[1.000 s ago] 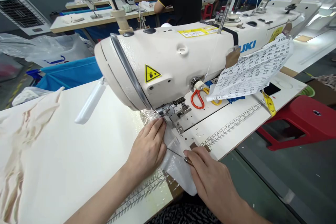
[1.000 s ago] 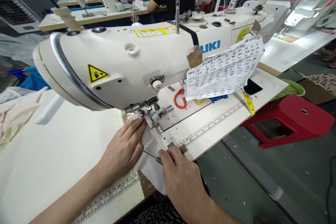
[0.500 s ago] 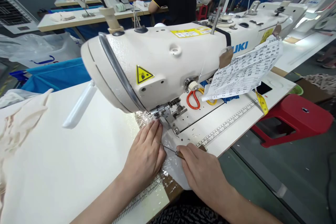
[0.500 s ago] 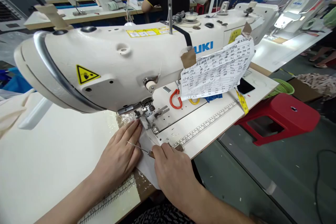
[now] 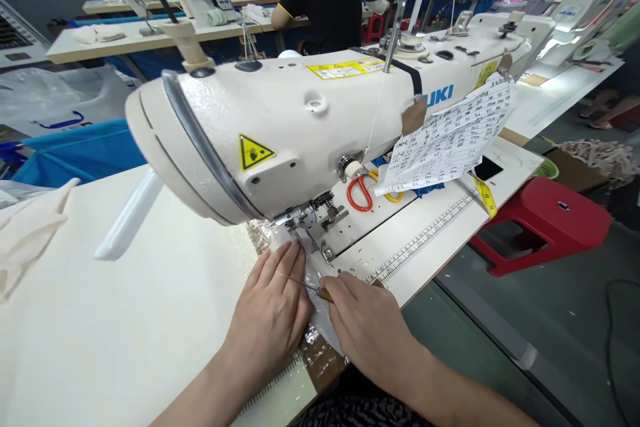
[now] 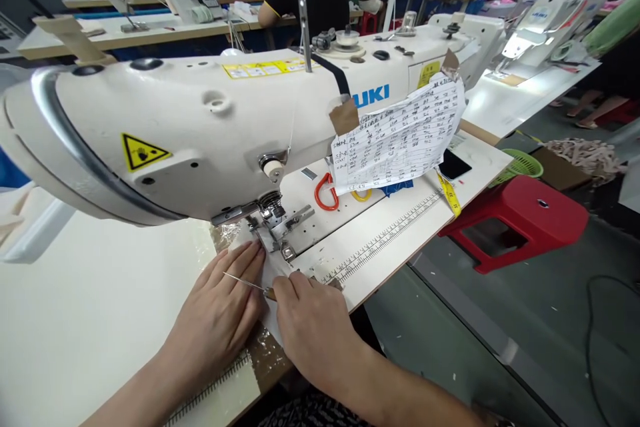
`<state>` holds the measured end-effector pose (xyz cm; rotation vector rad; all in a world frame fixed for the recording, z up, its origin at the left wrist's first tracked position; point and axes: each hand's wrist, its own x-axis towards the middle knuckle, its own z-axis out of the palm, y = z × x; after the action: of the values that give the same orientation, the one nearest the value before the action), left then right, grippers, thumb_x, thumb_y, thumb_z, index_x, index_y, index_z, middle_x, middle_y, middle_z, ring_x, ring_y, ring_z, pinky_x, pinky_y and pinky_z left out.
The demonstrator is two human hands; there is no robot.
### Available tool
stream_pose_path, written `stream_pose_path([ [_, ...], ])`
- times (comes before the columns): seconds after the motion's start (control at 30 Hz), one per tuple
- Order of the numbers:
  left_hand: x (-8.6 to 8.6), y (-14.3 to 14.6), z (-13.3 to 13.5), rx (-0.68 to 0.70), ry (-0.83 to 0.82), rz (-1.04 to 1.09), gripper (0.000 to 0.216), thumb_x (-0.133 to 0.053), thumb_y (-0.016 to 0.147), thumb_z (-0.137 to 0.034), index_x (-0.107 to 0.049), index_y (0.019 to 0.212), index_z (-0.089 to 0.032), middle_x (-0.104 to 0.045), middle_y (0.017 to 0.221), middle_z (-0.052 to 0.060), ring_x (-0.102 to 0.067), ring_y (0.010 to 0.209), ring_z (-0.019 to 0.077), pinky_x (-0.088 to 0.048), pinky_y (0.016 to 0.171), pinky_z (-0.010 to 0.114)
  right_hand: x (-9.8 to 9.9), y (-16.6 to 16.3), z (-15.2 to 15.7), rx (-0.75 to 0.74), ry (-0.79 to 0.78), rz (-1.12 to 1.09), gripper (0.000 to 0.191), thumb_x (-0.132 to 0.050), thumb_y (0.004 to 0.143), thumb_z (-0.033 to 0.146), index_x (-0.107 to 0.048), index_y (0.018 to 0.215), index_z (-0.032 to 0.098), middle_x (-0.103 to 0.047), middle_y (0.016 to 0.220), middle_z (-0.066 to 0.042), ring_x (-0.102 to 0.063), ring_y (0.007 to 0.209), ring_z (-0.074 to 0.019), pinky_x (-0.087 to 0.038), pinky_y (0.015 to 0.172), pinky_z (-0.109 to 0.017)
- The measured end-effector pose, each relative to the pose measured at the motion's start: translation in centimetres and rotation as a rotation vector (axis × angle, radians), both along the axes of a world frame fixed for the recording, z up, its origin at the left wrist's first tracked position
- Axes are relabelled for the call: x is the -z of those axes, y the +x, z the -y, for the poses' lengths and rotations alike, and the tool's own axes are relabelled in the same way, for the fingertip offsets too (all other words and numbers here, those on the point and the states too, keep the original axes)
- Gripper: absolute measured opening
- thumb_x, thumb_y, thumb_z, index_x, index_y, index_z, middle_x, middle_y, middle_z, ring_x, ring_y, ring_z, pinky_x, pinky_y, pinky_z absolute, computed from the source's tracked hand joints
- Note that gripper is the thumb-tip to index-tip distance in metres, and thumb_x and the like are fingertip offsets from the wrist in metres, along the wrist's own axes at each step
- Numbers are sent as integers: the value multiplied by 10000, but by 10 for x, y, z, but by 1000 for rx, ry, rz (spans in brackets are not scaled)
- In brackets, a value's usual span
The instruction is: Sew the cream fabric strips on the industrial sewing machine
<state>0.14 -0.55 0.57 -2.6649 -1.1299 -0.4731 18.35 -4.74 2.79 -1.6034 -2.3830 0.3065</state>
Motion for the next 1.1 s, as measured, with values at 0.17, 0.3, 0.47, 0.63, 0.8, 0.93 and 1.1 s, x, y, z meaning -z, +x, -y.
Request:
stream_pose_path([
  [0.17, -2, -2, -5, -20, -6, 7, 457, -361, 952, -216, -460, 1367, -52, -545, 1393, 200, -477, 1316, 333, -351, 1116, 501, 1, -6, -3, 13, 29, 21, 172, -534, 895, 67, -569, 1017, 184, -693, 854, -40, -679, 669, -212, -456, 505, -285],
  [0.3, -3, -2, -10, -83, -8, 46, 420, -383, 949, -212, -507, 1335, -103, -572, 1300, 178, -481, 1265, 344, -431, 1039, 496, 2, -11, -9, 31, 30, 10, 174, -545, 889, 63, -585, 1015, 175, -712, 852, -49, -687, 664, -210, -442, 496, -272],
  [0.47, -4, -6, -18, -106, 19, 31, 404, -394, 945, -197, -540, 1307, -91, -593, 1194, 181, -508, 1179, 344, -496, 936, 493, 1, -12, -12, 58, 15, -7, 219, -511, 907, 66, -607, 1086, 147, -747, 908, -84, -719, 698, -230, -474, 515, -282],
  [0.63, -9, -15, -27, -114, 105, -76, 368, -378, 943, -90, -611, 1228, -74, -630, 1255, 163, -504, 1242, 341, -414, 1064, 530, 0, -8, -2, 43, -97, -355, 313, -423, 946, 102, -598, 1205, 94, -761, 978, -114, -735, 791, -246, -556, 638, -339],
  [0.8, -12, -10, -20, -123, 105, -68, 349, -389, 945, -111, -646, 1169, -40, -652, 1257, 163, -521, 1251, 339, -426, 1067, 497, -2, -6, 7, 58, -194, -490, 363, -367, 966, 144, -620, 1208, 50, -751, 925, -147, -725, 791, -283, -571, 658, -396],
  [0.93, -10, 2, -7, -72, 35, -28, 382, -384, 974, -236, -646, 1175, -45, -634, 1305, 166, -518, 1283, 325, -438, 1063, 466, 0, -4, 9, 58, -183, -465, 373, -366, 955, 134, -623, 1211, 49, -749, 949, -160, -727, 815, -300, -573, 669, -420],
  [1.1, -5, 5, -4, -97, 34, -33, 440, -360, 985, -289, -595, 1256, -35, -596, 1355, 188, -522, 1290, 324, -408, 1086, 484, 1, 7, 17, 21, -169, -400, 335, -373, 978, 154, -617, 1201, 101, -751, 984, -133, -728, 819, -284, -557, 643, -389],
])
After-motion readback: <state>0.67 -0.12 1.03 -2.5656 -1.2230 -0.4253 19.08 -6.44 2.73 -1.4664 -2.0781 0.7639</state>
